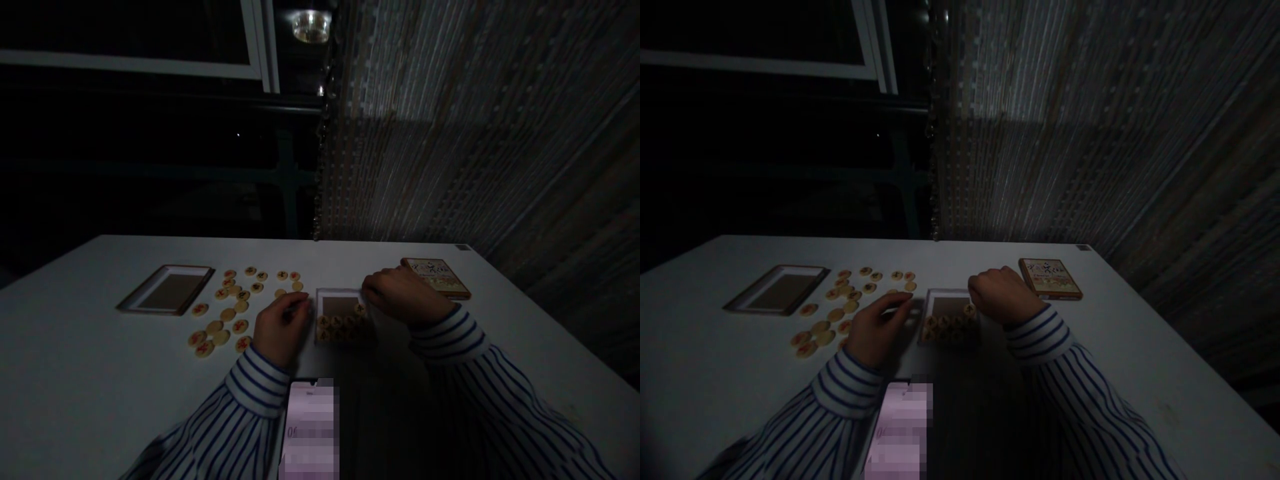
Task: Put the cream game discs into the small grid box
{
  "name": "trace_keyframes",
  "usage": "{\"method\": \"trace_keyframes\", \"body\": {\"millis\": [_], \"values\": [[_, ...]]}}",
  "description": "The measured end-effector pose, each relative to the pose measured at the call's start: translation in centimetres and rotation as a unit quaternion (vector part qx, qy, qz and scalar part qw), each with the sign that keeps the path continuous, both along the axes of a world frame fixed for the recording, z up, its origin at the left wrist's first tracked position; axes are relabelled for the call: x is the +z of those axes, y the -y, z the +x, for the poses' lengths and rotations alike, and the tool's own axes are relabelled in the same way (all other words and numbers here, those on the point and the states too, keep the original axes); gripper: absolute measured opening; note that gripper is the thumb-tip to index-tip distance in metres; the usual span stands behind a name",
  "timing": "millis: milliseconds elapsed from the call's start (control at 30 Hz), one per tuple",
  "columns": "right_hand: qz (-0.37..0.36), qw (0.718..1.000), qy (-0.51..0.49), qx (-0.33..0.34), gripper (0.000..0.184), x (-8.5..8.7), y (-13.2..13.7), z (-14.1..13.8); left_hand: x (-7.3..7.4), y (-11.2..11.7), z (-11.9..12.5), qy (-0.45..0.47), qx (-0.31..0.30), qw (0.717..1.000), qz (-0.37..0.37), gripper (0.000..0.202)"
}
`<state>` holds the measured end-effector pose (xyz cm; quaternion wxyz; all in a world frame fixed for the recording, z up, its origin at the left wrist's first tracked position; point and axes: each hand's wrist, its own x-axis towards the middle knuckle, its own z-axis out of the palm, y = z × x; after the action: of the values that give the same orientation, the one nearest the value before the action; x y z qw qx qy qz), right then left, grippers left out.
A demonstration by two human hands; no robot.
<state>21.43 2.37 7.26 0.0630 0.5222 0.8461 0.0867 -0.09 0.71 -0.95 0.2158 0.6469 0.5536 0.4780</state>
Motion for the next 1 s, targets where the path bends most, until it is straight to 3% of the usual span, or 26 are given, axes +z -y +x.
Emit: {"method": "trace_keyframes", "body": {"millis": [267,600,1000], "values": [[0.018,1.000,-0.019,0.012,0.028,0.7,0.4,-0.1,0.5,-0.1,-0.4,0.030,0.006,0.999,-0.009,0.028],[0.058,0.996,-0.048,0.042,0.030,1.1,0.7,0.0,1.4,-0.1,-1.3,0.062,0.061,0.996,-0.004,0.030],[0.079,0.994,-0.055,0.046,0.029,1.3,1.1,-0.3,3.1,-0.6,-2.6,0.075,0.053,0.996,-0.005,0.031]]}}
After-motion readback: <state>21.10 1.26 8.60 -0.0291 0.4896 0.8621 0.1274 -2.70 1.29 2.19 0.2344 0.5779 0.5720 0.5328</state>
